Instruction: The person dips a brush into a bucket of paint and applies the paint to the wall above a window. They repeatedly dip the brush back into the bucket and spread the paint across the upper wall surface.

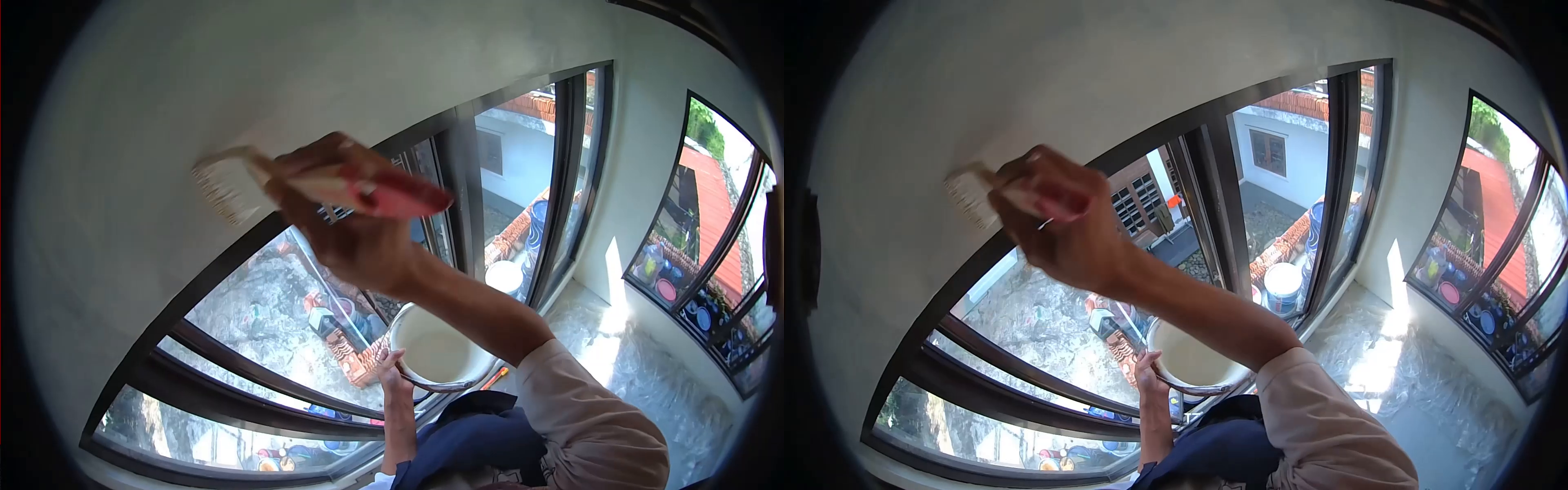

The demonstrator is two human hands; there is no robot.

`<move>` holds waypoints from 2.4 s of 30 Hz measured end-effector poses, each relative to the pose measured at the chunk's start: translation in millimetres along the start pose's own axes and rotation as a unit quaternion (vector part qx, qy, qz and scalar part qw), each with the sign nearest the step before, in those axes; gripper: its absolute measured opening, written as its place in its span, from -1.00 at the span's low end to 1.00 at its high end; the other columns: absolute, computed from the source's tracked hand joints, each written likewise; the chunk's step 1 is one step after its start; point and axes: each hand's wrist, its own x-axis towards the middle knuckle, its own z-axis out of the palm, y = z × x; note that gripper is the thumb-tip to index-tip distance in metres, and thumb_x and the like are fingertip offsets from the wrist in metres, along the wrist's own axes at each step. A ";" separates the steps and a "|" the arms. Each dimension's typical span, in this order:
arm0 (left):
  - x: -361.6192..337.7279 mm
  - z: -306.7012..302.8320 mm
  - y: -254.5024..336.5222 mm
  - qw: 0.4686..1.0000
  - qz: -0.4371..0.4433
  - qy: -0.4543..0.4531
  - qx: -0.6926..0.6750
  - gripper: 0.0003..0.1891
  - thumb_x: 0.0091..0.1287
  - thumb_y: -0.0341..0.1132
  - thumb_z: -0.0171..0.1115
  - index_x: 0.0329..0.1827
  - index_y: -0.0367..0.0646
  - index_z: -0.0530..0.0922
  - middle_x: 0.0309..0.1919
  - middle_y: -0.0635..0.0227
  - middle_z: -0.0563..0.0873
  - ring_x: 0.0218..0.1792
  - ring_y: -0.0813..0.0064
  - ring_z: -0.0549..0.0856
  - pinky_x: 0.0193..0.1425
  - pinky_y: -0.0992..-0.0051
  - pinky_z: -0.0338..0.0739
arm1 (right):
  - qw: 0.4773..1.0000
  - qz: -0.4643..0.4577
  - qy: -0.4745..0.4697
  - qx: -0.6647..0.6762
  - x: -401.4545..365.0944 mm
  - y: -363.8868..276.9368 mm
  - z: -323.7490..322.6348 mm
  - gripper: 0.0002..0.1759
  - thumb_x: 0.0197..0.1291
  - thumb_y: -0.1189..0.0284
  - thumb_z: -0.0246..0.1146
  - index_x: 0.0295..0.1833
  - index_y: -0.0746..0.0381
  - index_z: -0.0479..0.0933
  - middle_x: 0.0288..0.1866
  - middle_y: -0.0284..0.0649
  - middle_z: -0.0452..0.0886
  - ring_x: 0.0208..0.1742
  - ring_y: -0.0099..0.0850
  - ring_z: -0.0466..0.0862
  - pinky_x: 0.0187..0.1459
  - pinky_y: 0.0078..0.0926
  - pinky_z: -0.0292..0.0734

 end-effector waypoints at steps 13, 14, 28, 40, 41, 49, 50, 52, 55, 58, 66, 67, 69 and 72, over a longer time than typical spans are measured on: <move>-12.4 30.4 6.5 1.000 0.002 0.003 0.009 -0.79 0.02 -0.63 0.14 -0.27 -0.24 0.55 -0.32 0.25 0.67 -0.26 0.35 0.68 -0.08 0.42 0.59 | 0.940 -0.212 -0.069 -0.256 21.6 -7.9 21.5 -0.73 -0.07 0.46 0.39 -0.26 0.27 0.47 -0.25 -0.14 0.56 -0.23 -0.33 0.60 -0.45 -0.41 0.65; -5.5 29.1 3.5 1.000 -0.002 -0.007 0.017 -0.79 0.02 -0.63 0.14 -0.27 -0.24 0.55 -0.32 0.25 0.67 -0.26 0.35 0.68 -0.08 0.42 0.59 | 0.952 -0.214 -0.099 -0.194 6.6 -19.8 47.1 -0.75 -0.03 0.44 0.37 -0.26 0.29 0.48 -0.22 -0.10 0.57 -0.18 -0.30 0.60 -0.44 -0.38 0.66; 4.3 13.0 -10.5 0.998 -0.030 -0.040 0.024 -0.61 -0.05 -0.62 0.13 -0.07 -0.31 0.47 -0.15 0.11 0.63 -0.12 0.19 0.67 0.02 0.32 0.60 | 0.859 -0.082 0.146 -0.484 81.7 -3.3 -228.3 -0.92 0.08 0.56 0.32 -0.31 0.35 0.60 -0.43 -0.13 0.69 -0.43 -0.37 0.72 -0.44 -0.52 0.58; -0.8 25.1 -7.6 0.994 -0.077 -0.054 0.057 -0.69 0.05 -0.53 0.15 -0.09 -0.21 0.46 -0.18 0.21 0.61 -0.11 0.27 0.64 0.02 0.35 0.55 | 0.785 0.457 -0.149 -0.390 -198.7 -99.5 -212.0 -0.80 -0.03 0.47 0.40 -0.38 0.32 0.52 -0.53 -0.10 0.60 -0.45 -0.23 0.67 -0.34 -0.35 0.52; -0.9 23.9 -6.6 0.994 -0.061 -0.049 0.074 -0.71 0.07 -0.52 0.16 -0.10 -0.21 0.45 -0.19 0.21 0.60 -0.11 0.27 0.63 0.02 0.35 0.55 | 0.756 0.465 -0.193 -0.419 -217.4 -96.5 -214.7 -0.79 -0.04 0.43 0.40 -0.38 0.29 0.52 -0.52 -0.08 0.59 -0.44 -0.15 0.65 -0.34 -0.30 0.51; -7.1 31.3 -2.0 0.983 -0.057 -0.131 0.116 -0.76 0.16 -0.36 0.17 -0.12 -0.20 0.45 -0.16 0.20 0.54 -0.04 0.29 0.59 0.10 0.32 0.51 | 0.730 0.473 -0.309 -0.384 -278.9 -63.1 -208.5 -0.86 -0.14 0.46 0.32 -0.47 0.25 0.50 -0.54 -0.06 0.56 -0.41 -0.07 0.61 -0.31 -0.18 0.49; -10.2 34.9 -2.1 0.982 -0.061 -0.138 0.117 -0.76 0.16 -0.36 0.17 -0.12 -0.20 0.45 -0.16 0.20 0.54 -0.04 0.29 0.59 0.10 0.32 0.51 | 0.731 0.484 -0.315 -0.364 -284.9 -60.8 -207.5 -0.88 -0.14 0.47 0.30 -0.47 0.25 0.50 -0.53 -0.06 0.57 -0.41 -0.08 0.61 -0.30 -0.19 0.49; -11.9 36.9 -3.9 0.987 -0.042 -0.114 0.102 -0.80 0.10 -0.43 0.17 -0.20 -0.17 0.45 -0.20 0.22 0.56 -0.14 0.33 0.60 0.00 0.35 0.56 | 0.731 0.492 -0.322 -0.347 -287.9 -55.3 -209.4 -0.90 -0.14 0.48 0.28 -0.47 0.25 0.50 -0.52 -0.06 0.57 -0.40 -0.09 0.61 -0.29 -0.19 0.50; -12.7 38.6 -2.3 0.986 -0.040 -0.124 0.106 -0.79 0.10 -0.42 0.18 -0.20 -0.16 0.42 -0.17 0.16 0.57 -0.12 0.29 0.60 -0.05 0.31 0.58 | 0.713 0.489 -0.307 -0.398 -287.9 -55.1 -214.5 -0.92 -0.15 0.50 0.26 -0.46 0.25 0.53 -0.49 -0.08 0.59 -0.39 -0.08 0.62 -0.27 -0.20 0.52; -14.5 38.8 -5.4 0.985 -0.046 -0.135 0.100 -0.77 0.09 -0.43 0.19 -0.18 -0.16 0.41 -0.15 0.09 0.58 -0.11 0.25 0.60 -0.05 0.29 0.59 | 0.725 0.414 -0.352 -0.425 -285.3 -65.4 -211.9 -0.90 -0.08 0.49 0.23 -0.49 0.28 0.47 -0.55 -0.05 0.55 -0.42 -0.04 0.61 -0.29 -0.14 0.52; -19.7 46.2 -6.6 0.986 -0.063 -0.128 0.085 -0.73 0.09 -0.44 0.19 -0.13 -0.15 0.41 -0.14 0.12 0.57 -0.09 0.23 0.61 -0.02 0.31 0.59 | 0.677 0.453 -0.331 -0.476 -285.8 -71.5 -207.7 -0.88 -0.11 0.49 0.24 -0.46 0.28 0.45 -0.52 -0.02 0.56 -0.38 -0.02 0.62 -0.29 -0.13 0.52; -19.3 45.4 -7.7 0.986 -0.063 -0.126 0.084 -0.73 0.09 -0.44 0.19 -0.13 -0.15 0.41 -0.14 0.12 0.57 -0.09 0.23 0.61 -0.02 0.31 0.59 | 0.677 0.454 -0.332 -0.475 -287.3 -69.8 -210.1 -0.88 -0.11 0.49 0.24 -0.46 0.28 0.45 -0.52 -0.02 0.56 -0.38 -0.02 0.62 -0.29 -0.13 0.52; -20.0 42.4 -11.4 0.987 -0.068 -0.111 0.093 -0.71 0.09 -0.38 0.20 -0.11 -0.18 0.43 -0.15 0.15 0.55 -0.10 0.25 0.59 0.04 0.26 0.52 | 0.680 0.479 -0.351 -0.430 -287.0 -69.7 -216.0 -0.88 -0.12 0.49 0.24 -0.47 0.27 0.44 -0.52 -0.03 0.55 -0.39 -0.02 0.61 -0.29 -0.14 0.53; -16.0 36.9 -13.0 0.986 -0.052 -0.124 0.095 -0.73 0.11 -0.38 0.19 -0.12 -0.17 0.42 -0.14 0.14 0.56 -0.09 0.25 0.59 0.03 0.29 0.53 | 0.683 0.454 -0.315 -0.478 -280.1 -66.9 -213.1 -0.87 -0.23 0.50 0.24 -0.52 0.30 0.44 -0.54 -0.01 0.57 -0.42 -0.01 0.61 -0.32 -0.14 0.53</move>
